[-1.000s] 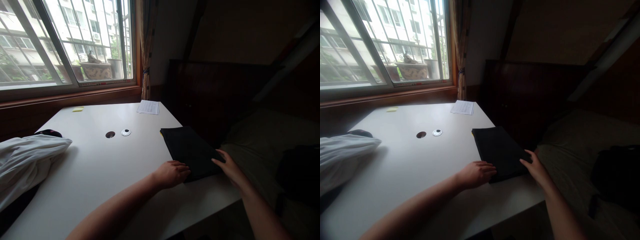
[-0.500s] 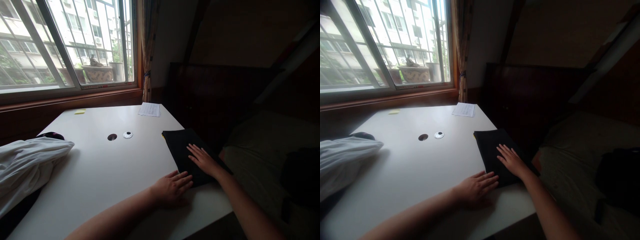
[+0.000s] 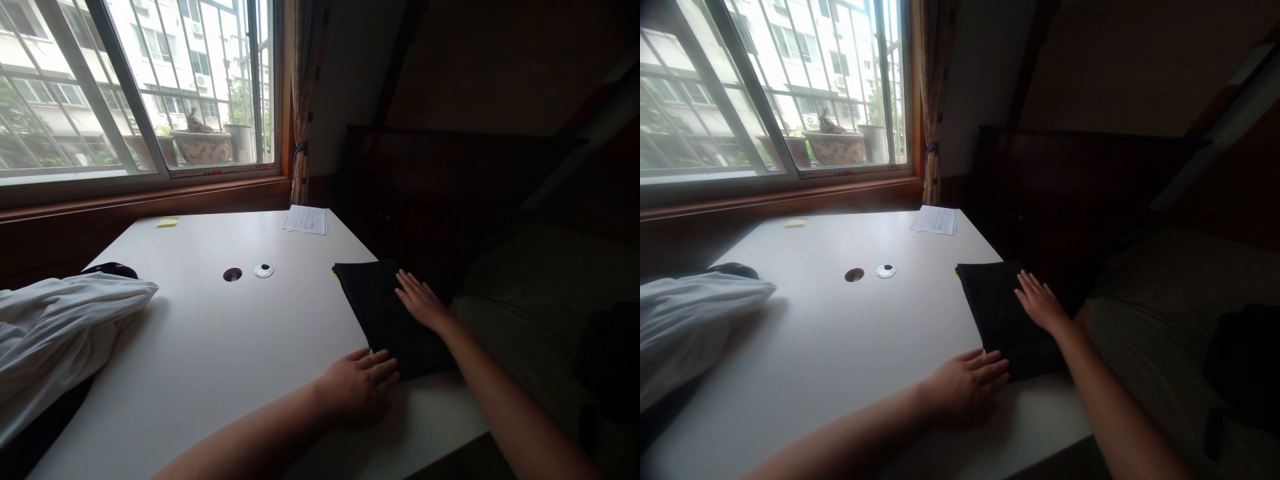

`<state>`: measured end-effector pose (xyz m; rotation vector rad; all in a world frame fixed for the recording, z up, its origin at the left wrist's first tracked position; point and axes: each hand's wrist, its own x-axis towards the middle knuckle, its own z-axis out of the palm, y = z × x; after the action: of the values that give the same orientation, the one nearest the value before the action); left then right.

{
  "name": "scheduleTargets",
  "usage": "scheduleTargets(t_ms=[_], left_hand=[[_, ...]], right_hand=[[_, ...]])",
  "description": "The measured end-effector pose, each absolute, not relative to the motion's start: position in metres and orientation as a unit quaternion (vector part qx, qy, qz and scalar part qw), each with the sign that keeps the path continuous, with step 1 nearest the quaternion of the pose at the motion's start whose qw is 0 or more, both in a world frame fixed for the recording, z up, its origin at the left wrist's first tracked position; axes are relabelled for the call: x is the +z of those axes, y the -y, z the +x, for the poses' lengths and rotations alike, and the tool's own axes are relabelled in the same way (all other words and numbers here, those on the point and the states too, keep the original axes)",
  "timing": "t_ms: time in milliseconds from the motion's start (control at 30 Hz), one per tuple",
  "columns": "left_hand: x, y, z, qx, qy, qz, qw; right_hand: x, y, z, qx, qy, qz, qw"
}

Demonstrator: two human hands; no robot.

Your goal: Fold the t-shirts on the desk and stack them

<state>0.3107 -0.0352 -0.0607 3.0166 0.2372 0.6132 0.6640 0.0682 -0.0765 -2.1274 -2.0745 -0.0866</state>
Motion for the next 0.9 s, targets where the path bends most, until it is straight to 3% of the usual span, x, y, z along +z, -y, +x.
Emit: scheduleTargets(t_ms=[200, 400, 900], left_hand=[[-0.061, 0.037, 0.316, 0.238, -0.047, 0.97, -0.005], [-0.059, 0.035, 0.314, 0.242, -0.062, 0.968, 0.015], [-0.051, 0.037, 0.311, 0.223, -0.062, 0.972, 0.032]], right_hand=[[-0.069, -0.125, 0.575, 0.044, 0.75, -0.659, 0.042], [-0.067, -0.145, 0.547, 0.049, 0.765, -0.641, 0.044], [-0.071, -0.053, 0.611, 0.044, 0.773, -0.627, 0.08]])
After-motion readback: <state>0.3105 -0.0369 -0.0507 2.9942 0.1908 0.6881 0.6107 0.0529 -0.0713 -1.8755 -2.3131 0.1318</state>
